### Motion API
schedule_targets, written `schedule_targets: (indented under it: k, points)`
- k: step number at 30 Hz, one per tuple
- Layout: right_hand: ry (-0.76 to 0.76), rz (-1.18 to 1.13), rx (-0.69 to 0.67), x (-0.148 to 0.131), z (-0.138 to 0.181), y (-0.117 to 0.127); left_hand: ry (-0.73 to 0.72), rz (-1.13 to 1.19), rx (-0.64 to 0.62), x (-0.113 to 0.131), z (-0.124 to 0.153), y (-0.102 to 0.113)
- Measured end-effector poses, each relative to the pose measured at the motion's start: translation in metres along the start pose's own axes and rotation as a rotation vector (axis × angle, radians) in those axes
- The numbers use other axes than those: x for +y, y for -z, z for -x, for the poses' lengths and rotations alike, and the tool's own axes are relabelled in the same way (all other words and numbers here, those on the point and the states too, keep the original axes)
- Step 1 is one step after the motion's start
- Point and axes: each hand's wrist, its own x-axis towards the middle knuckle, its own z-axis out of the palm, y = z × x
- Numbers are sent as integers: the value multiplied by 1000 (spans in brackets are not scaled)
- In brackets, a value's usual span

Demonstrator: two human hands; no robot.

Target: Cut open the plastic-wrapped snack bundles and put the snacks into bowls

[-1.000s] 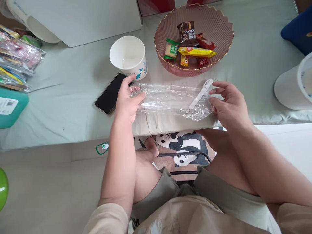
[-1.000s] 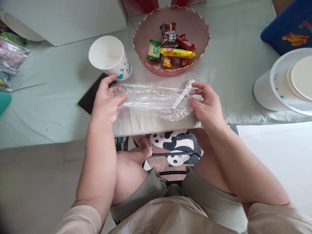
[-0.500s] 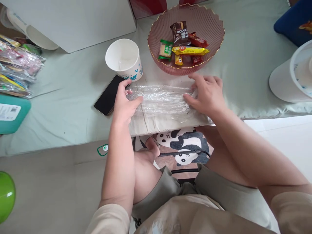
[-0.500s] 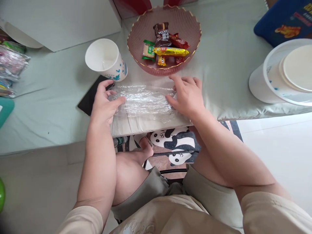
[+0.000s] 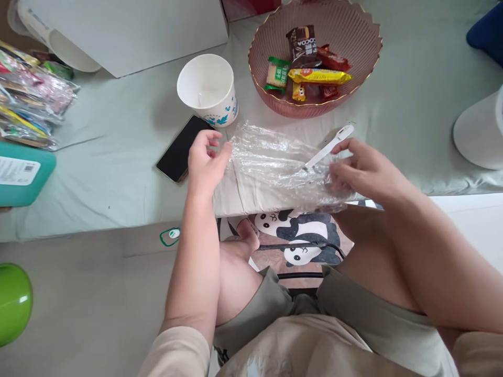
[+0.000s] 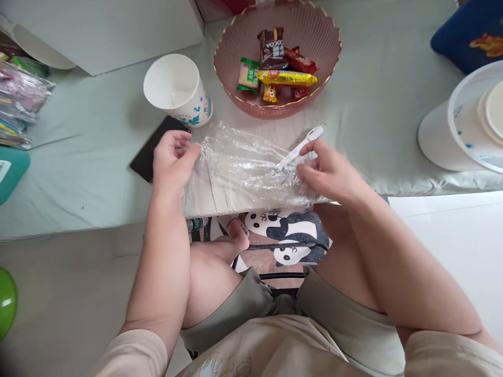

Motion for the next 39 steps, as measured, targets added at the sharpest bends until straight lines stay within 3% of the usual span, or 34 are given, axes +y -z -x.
schedule_targets:
  k: [2,4,8,16,20,26,28,30,32,34,36,39]
  points:
    - [42,9,-226,2,4,11,-16,-93,-45,10,5,-4]
    - [124,26,-294,5,4,21,-79,-183,-131,17,8,-5]
    - [199,14,-84,-1,-1,13,-184,-257,-257,21,10,-4]
    - [166,333,15,-28,1,-36,-307,-297,-366,26,15,-4]
    - [242,416,-82,-27,5,-44,-332,-255,-377,26,17,-4]
    - [196,538,0,-27,15,-57,-377,-204,-351,19,15,-6]
    - [237,416,-45,-26,17,-57,-407,-155,-294,18,14,-8]
    - [294,156,-104,-24,18,-55,-408,-64,-160,19,13,-11]
    - [325,-158,-136,-24,19,-53,-330,71,13,23,15,-14]
    - [329,-406,-106,-24,19,-53,-149,223,91,30,20,-15]
    - [330,-559,-38,-25,20,-55,101,354,-26,38,31,-13]
    - [340,-641,52,-24,20,-57,374,547,-358,48,52,-8]
